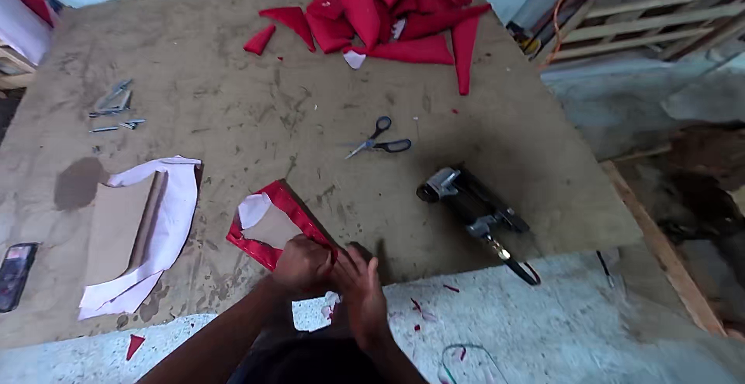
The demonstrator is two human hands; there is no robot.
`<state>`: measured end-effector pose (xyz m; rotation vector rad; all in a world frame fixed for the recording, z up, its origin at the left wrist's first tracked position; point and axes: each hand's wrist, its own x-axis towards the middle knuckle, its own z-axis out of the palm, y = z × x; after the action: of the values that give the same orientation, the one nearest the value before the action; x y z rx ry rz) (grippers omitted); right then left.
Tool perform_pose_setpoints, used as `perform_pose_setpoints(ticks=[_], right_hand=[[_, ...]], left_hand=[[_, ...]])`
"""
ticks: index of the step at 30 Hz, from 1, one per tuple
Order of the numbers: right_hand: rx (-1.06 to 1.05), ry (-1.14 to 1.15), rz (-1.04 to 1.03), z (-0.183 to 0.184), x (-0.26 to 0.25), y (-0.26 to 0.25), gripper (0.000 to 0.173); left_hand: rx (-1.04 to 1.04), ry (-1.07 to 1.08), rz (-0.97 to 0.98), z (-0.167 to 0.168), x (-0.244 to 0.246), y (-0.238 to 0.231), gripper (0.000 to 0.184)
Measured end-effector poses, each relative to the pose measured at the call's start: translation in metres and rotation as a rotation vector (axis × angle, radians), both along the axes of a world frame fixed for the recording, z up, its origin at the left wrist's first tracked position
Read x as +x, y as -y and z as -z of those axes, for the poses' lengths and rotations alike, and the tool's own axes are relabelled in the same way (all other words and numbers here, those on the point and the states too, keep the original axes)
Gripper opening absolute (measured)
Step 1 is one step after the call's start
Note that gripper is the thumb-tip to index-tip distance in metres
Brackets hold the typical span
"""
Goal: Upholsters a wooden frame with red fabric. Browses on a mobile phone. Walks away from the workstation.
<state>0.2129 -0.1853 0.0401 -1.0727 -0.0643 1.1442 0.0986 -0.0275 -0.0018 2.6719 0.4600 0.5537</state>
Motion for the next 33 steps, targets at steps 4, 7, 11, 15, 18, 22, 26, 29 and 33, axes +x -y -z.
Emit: perform_pose_setpoints(ticks=[4,7,11,15,18,22,26,29,33], right_hand=[[-0.376,0.819,-0.031,-0.032,0.109,0.039,0.040],[-0.596,1.357,-0.111,-0.034,0.203,0.039,0.058],[-0.683,1.578,-0.351,0.005,0.254,0.010,0.083],[-0.897,1.527,-0.458,0.008,0.266,-0.007,0.076],[-0.954,1.436,-0.527,-0.030,0.226,-0.003,0.060],[-0.593,1.364,-0.726,-0.086,0.126,0.026,0.032],[-0.308,1.266,-0.768,-0.073,0.073,0.031,0.022],[-0.302,1.366,-0.803,-0.061,0.064,0.023,0.024],[-0.318,1.372,-0.873,-0.060,0.063,0.018,0.026]], left_hand=[[0.015,-0.040,0.023,0.002,0.000,0.007,0.038],[0.000,-0.039,0.039,0.000,-0.002,0.002,0.037],[-0.011,-0.039,0.043,0.005,-0.006,0.004,0.036],[-0.014,-0.013,0.041,0.010,-0.010,0.005,0.036],[-0.017,-0.015,0.042,0.008,-0.010,0.003,0.034],[-0.025,-0.010,0.049,0.009,-0.012,0.001,0.031],[-0.031,0.013,0.048,0.010,-0.011,0.002,0.032],[-0.041,-0.011,0.062,0.006,-0.013,0.000,0.031],[-0.026,-0.014,0.065,0.008,-0.012,-0.001,0.031]])
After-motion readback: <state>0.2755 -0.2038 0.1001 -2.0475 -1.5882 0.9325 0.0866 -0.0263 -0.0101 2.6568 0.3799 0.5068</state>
